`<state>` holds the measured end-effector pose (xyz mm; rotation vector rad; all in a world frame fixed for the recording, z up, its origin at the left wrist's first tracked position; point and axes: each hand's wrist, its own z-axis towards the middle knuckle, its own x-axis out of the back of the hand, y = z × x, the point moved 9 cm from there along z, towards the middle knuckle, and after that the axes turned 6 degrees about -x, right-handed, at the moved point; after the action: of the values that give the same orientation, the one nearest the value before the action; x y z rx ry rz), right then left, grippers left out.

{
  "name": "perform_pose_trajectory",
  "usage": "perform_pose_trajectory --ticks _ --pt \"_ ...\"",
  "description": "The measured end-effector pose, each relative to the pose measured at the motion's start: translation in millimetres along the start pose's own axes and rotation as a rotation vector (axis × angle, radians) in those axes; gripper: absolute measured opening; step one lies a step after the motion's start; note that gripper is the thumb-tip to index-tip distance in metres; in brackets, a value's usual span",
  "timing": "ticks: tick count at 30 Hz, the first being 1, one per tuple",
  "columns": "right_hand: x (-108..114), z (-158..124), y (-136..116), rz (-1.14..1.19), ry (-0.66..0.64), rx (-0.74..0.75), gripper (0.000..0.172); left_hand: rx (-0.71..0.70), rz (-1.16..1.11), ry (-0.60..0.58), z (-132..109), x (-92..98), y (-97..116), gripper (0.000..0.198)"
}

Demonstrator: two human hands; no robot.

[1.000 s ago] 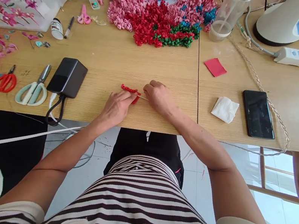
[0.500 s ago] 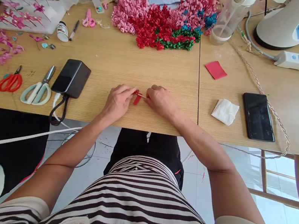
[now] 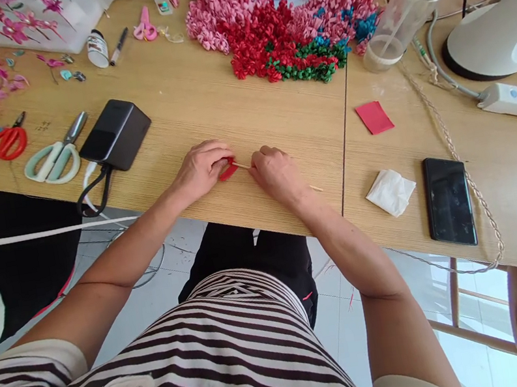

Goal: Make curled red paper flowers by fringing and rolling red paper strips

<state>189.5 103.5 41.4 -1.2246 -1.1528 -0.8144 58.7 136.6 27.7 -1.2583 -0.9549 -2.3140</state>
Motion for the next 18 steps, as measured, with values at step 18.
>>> perform_pose_trajectory --ticks 18 --pt "6.7 -2.3 -5.2 -0.004 0.001 0.008 0.025 -0.033 -0.073 0.03 -8.3 4.8 -1.5 0.027"
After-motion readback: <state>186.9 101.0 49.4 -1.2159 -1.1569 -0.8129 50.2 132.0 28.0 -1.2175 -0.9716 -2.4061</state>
